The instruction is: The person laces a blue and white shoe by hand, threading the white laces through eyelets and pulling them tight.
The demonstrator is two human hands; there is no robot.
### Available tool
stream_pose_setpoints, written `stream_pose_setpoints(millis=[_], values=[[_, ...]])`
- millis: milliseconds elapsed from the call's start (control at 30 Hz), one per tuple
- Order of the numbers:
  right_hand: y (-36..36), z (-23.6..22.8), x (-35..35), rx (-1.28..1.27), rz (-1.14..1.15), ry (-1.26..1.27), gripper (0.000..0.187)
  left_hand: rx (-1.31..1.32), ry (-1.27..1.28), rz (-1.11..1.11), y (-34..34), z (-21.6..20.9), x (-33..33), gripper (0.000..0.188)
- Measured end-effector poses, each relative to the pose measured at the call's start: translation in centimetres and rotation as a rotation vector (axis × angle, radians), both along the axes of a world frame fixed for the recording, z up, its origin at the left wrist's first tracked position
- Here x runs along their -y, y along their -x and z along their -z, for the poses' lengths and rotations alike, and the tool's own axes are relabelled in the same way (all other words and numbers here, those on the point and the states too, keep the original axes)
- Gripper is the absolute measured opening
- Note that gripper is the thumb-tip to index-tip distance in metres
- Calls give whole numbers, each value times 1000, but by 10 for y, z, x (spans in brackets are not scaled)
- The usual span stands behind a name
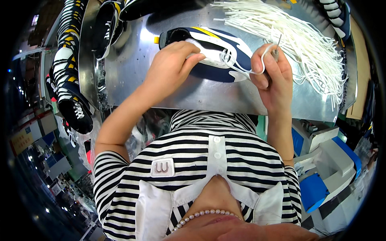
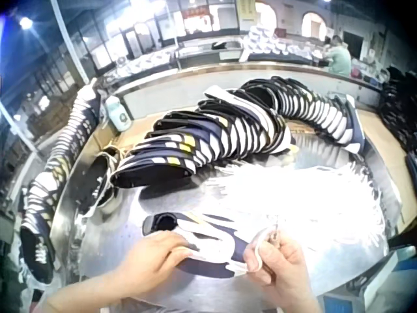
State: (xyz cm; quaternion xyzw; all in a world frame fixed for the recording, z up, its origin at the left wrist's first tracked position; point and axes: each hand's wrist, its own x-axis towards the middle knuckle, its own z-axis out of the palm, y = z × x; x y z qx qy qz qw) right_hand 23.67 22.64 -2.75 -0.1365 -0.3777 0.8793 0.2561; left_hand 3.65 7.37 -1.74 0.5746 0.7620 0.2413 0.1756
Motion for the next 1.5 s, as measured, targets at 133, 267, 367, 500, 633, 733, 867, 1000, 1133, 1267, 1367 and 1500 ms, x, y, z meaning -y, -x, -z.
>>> stream_pose_setpoints(millis=[133,267,367,500,633,733,867,1000,1133,1267,1367,1500], values=[[22,49,-5,389,-12,-169,17,967,515,-197,11,10,-37,59],[25,45,2,436,15,-237,31,1064,514,-335,8,34,-53,58],[15,32,6,264,-76,-130,35,991,419,-381,-3,34,-52,58],[-10,9,8,43,-257,-39,35,876,349,-453,-6,33,-40,55],[14,47,14,465,-4,-264,35,790,124,-451,-27,36,-30,38],[21,52,20,476,85,-477,36,858,-23,-443,-36,34,-25,27],[22,47,22,585,74,-652,37,839,-150,-426,-44,34,-23,20],[20,48,19,591,61,-776,39,769,-156,-321,-40,39,-18,24],[11,29,24,616,127,-913,28,717,-190,-334,-42,39,-19,23],[2,29,17,593,121,-982,18,740,-156,-378,-42,39,-19,22],[4,33,15,609,113,-1062,17,730,-176,-343,-41,42,-18,21],[12,28,13,649,65,-1034,21,767,-191,-295,-40,41,-17,16]])
